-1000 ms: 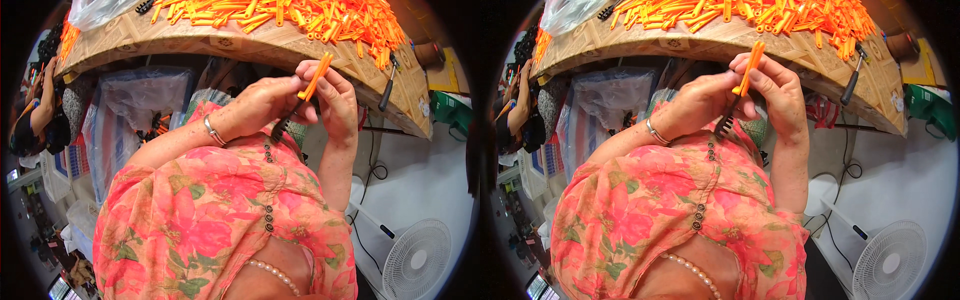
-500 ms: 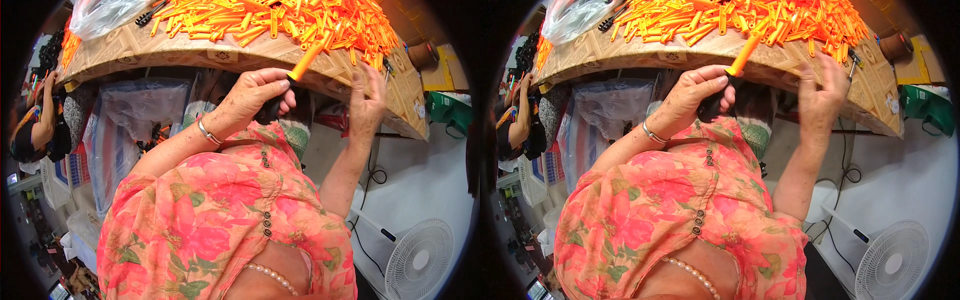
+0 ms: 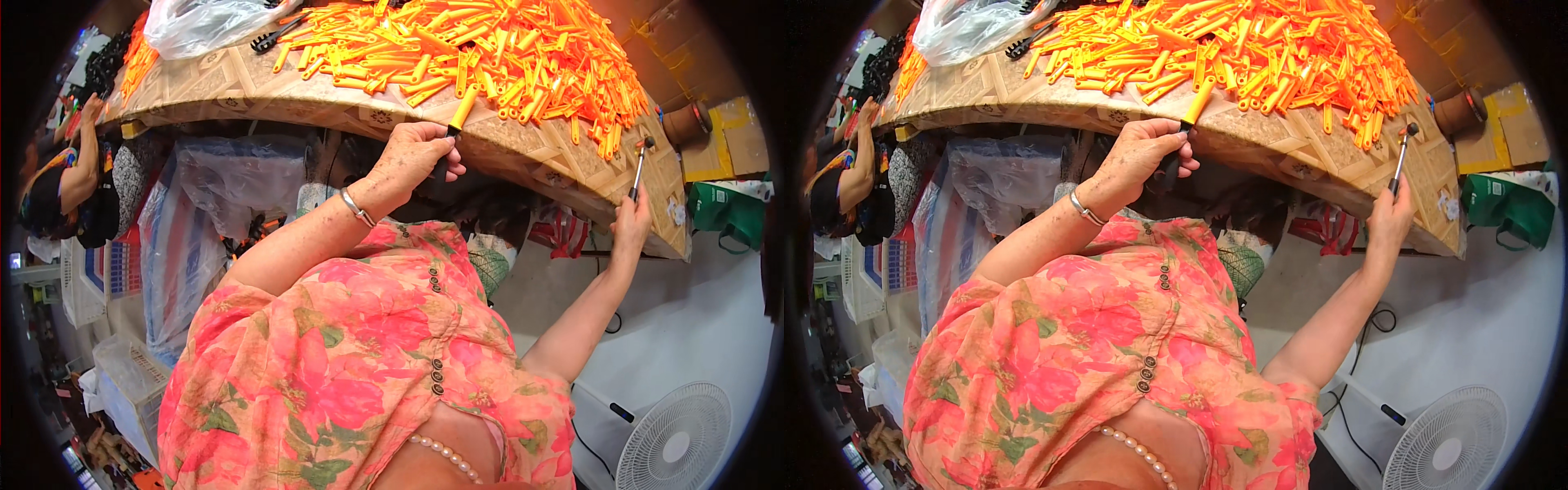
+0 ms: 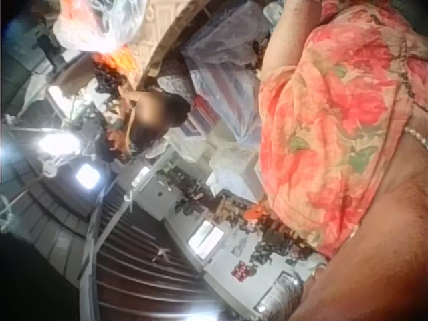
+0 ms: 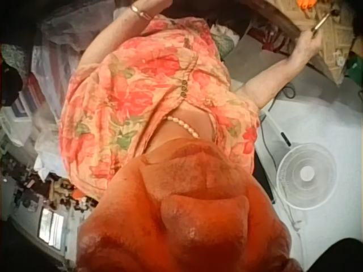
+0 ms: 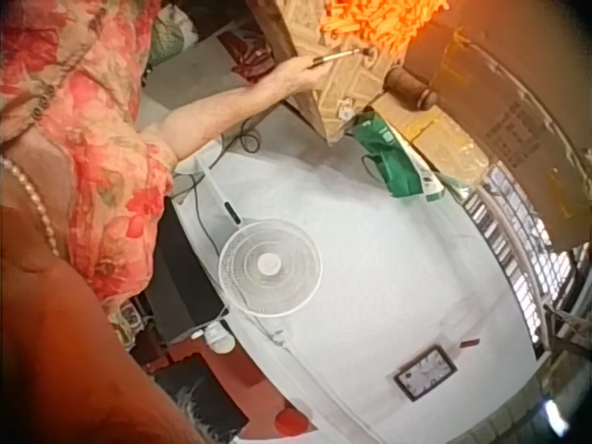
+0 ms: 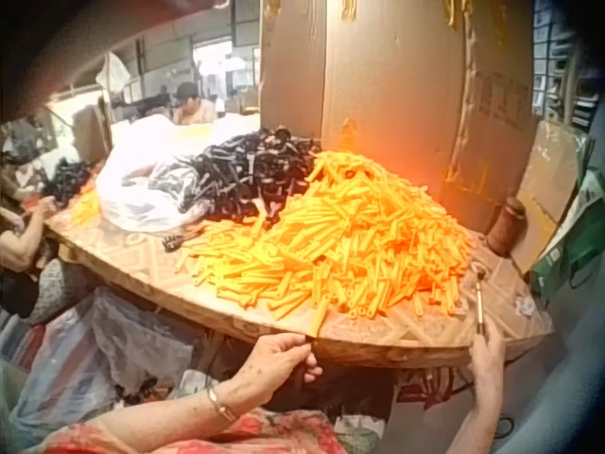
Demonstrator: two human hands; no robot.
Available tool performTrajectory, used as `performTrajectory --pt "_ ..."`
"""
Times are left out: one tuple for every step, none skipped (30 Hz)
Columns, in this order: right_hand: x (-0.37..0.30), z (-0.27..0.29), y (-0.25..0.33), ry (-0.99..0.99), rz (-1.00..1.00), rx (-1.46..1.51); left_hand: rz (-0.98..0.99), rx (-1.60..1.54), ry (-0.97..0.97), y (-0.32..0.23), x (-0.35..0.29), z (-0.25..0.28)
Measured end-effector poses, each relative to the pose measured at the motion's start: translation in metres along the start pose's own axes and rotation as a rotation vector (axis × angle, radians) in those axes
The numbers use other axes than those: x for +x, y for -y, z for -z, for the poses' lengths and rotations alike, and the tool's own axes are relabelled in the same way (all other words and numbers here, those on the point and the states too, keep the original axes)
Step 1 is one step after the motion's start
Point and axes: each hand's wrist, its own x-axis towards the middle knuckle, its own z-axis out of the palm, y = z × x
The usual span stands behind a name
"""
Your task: The person assembles small orange plastic components by inserting them into a black plastic holder and tapping them with a hammer. The person repeats this process for multiple units, placing the finished items on the table.
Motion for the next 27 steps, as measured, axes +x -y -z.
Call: performTrajectory --pt "-0.018 -0.008 0.023 0.079 -0.1 0.242 0.011 0.018 -0.021 0.0 0.0 0.002" --pt "-0.039 -0.017 0.042 0.099 -0.076 0.493 0.042 -0.002 -0.019 -0.002 0.0 0.001" --pt "-0.057 -0.02 0.056 0.218 -0.103 0.66 0.078 -0.019 -0.016 -0.006 0.0 -0.001" --pt "-0.076 -0.023 0.074 0.354 -0.062 0.68 0.116 -0.035 -0.018 -0.009 -0.002 -0.001" --pt "-0.093 -0.028 0.088 0.453 -0.038 0.706 0.128 -0.046 -0.013 -0.009 -0.002 -0.003" --pt "-0.107 -0.032 0.107 0.524 -0.023 0.691 0.137 -0.058 -0.015 -0.01 -0.002 -0.004" --pt "-0.116 -0.042 0.106 0.533 0.042 0.576 0.144 -0.07 -0.016 -0.013 -0.003 -0.005" --pt "-0.122 -0.049 0.109 0.562 0.124 0.535 0.155 -0.081 -0.018 -0.014 -0.003 -0.006" --pt "-0.124 -0.053 0.109 0.583 0.179 0.498 0.166 -0.093 -0.021 -0.016 -0.004 -0.005" --pt "-0.126 -0.057 0.11 0.605 0.237 0.46 0.175 -0.112 -0.027 -0.018 -0.004 -0.005" --pt "-0.126 -0.06 0.109 0.619 0.269 0.426 0.175 -0.093 -0.028 -0.019 -0.005 -0.004" --pt "-0.126 -0.061 0.11 0.62 0.308 0.392 0.176 -0.074 -0.029 -0.02 -0.006 -0.004" --pt "-0.126 -0.062 0.111 0.621 0.346 0.359 0.176 -0.053 -0.031 -0.021 -0.006 -0.004" --pt "-0.125 -0.064 0.112 0.609 0.391 0.326 0.171 -0.056 -0.033 -0.021 -0.006 -0.003" --pt "-0.123 -0.066 0.112 0.591 0.441 0.31 0.166 -0.058 -0.034 -0.021 -0.005 -0.003" --pt "-0.121 -0.068 0.112 0.571 0.491 0.294 0.16 -0.06 -0.034 -0.022 -0.004 -0.003" --pt "-0.118 -0.073 0.108 0.546 0.546 0.293 0.161 -0.055 -0.039 -0.021 -0.004 -0.002" --pt "-0.118 -0.072 0.108 0.543 0.546 0.296 0.162 -0.05 -0.043 -0.021 -0.003 -0.002" --pt "-0.117 -0.072 0.109 0.54 0.546 0.297 0.163 -0.047 -0.049 -0.02 -0.003 -0.001" --pt "-0.117 -0.066 0.114 0.559 0.49 0.301 0.166 -0.044 -0.05 -0.021 -0.003 -0.001" --pt "-0.118 -0.064 0.117 0.557 0.47 0.32 0.17 -0.041 -0.051 -0.023 -0.003 -0.001" --pt "-0.119 -0.062 0.12 0.554 0.447 0.34 0.175 -0.034 -0.05 -0.023 -0.002 -0.002" --pt "-0.12 -0.061 0.123 0.55 0.425 0.361 0.173 -0.033 -0.047 -0.023 -0.002 -0.001" --pt "-0.119 -0.061 0.124 0.548 0.451 0.34 0.171 -0.032 -0.045 -0.023 -0.002 -0.001" --pt "-0.117 -0.067 0.123 0.53 0.569 0.307 0.17 -0.03 -0.043 -0.023 -0.002 -0.001" --pt "-0.115 -0.072 0.122 0.506 0.684 0.277 0.172 -0.029 -0.049 -0.023 -0.002 -0.002" --pt "-0.115 -0.071 0.123 0.558 0.624 0.249 0.175 -0.027 -0.055 -0.023 -0.003 -0.002"
